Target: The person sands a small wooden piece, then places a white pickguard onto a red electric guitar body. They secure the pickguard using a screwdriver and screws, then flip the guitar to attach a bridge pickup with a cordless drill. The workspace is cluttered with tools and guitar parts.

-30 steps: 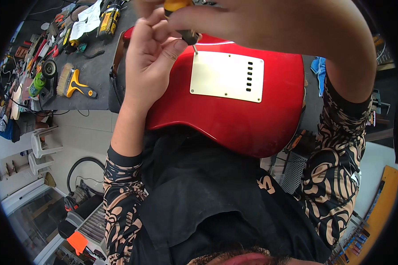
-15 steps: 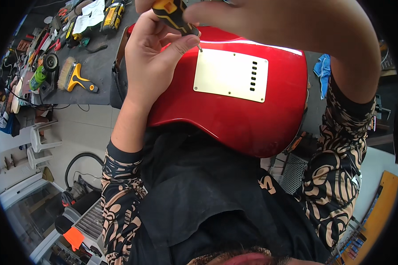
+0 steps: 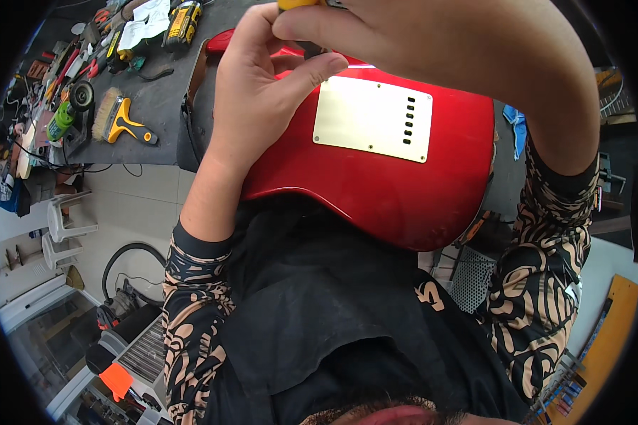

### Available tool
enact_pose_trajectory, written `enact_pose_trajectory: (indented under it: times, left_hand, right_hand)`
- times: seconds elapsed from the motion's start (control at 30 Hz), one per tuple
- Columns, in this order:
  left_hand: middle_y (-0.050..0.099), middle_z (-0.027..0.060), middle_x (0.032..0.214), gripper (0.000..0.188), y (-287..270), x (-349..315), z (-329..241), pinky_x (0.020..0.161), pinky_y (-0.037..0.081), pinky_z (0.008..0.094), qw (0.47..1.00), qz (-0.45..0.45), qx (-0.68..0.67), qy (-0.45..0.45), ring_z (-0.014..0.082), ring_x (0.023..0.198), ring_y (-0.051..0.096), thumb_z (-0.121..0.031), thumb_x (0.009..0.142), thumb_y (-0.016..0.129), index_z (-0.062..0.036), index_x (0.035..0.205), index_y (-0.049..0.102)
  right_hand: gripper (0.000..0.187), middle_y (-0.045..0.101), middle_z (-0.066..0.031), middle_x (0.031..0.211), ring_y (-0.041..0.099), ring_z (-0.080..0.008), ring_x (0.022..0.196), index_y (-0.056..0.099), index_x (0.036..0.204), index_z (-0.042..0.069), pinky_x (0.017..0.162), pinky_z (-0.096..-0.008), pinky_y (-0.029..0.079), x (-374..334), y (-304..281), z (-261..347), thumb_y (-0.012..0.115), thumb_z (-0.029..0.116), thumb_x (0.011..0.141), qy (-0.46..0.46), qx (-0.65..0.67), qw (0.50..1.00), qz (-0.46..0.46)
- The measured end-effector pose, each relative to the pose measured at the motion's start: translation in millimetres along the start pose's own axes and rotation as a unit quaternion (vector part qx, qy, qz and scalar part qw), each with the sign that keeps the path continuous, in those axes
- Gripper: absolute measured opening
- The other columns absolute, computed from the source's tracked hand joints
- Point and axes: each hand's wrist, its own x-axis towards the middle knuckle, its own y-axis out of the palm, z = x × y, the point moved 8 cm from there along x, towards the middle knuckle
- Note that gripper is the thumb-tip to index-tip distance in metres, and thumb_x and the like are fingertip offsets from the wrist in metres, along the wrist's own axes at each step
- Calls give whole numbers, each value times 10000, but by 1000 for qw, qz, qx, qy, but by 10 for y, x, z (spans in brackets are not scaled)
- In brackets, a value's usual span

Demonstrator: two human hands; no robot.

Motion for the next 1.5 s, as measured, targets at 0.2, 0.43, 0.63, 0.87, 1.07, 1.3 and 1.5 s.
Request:
enact_pose_trajectory:
  times: [0.2, 0.43, 0.63, 0.87, 1.07, 1.3, 1.5]
  left_hand:
    - [698, 86, 1175, 272, 95, 46, -157, 972, 633, 369, 996, -75, -20, 40, 210, 1123, 731, 92, 954, 768, -30, 1150, 624]
    - [749, 132, 1202, 348, -48, -17, -23, 997, 639, 406, 998, -48, -22, -42, 250, 1128, 742, 77, 960, 769, 44, 1273, 622]
    - [726, 136, 1224, 415, 27, -19, 35, 955, 658, 354, 989, -53, -125, -58, 214, 1189, 720, 15, 980, 771, 52, 1350, 586]
    - [737, 130, 1202, 425, -58, -8, -24, 1016, 635, 402, 999, -51, 0, 6, 253, 1130, 741, 75, 973, 752, 49, 1359, 575]
    - [740, 145, 1208, 377, -60, -18, 37, 987, 636, 382, 996, -28, -78, -44, 255, 1090, 757, 80, 971, 752, 58, 1321, 614]
    - [755, 140, 1152, 283, -29, -2, -79, 1010, 621, 374, 998, -29, 52, 6, 239, 1114, 756, 67, 994, 734, 47, 1260, 639]
    - [759, 125, 1142, 241, 26, 22, -44, 1014, 606, 354, 1000, -4, 6, 8, 216, 1119, 748, 63, 1000, 731, 40, 1227, 653]
  right_hand:
    - [196, 721, -143, 865, 726, -298, 742, 701, 949, -4, 685, -386, 593, 77, 11, 35, 698, 191, 963, 8, -14, 1000, 14]
    - [196, 721, -144, 847, 725, -300, 724, 699, 955, -3, 679, -386, 591, -4, -19, -34, 696, 193, 967, -1, -17, 1000, -21]
    - [197, 720, -145, 831, 724, -302, 709, 697, 960, -1, 674, -385, 590, 165, 36, 7, 694, 195, 970, 7, -45, 998, 39]
    - [204, 709, -147, 786, 714, -299, 673, 700, 933, -2, 651, -383, 581, 185, 83, -25, 688, 198, 972, -16, -69, 997, -26]
    - [303, 642, -154, 633, 676, -317, 582, 692, 774, -16, 602, -385, 556, 142, 29, -84, 673, 229, 952, -16, -47, 997, -62]
    - [321, 662, -179, 660, 674, -349, 593, 702, 779, -15, 625, -400, 571, 39, -96, 31, 653, 260, 937, -40, -34, 995, -87]
    - [429, 666, -192, 647, 688, -352, 593, 698, 756, -25, 622, -415, 580, 281, -36, 5, 635, 345, 964, 187, -22, 972, 144]
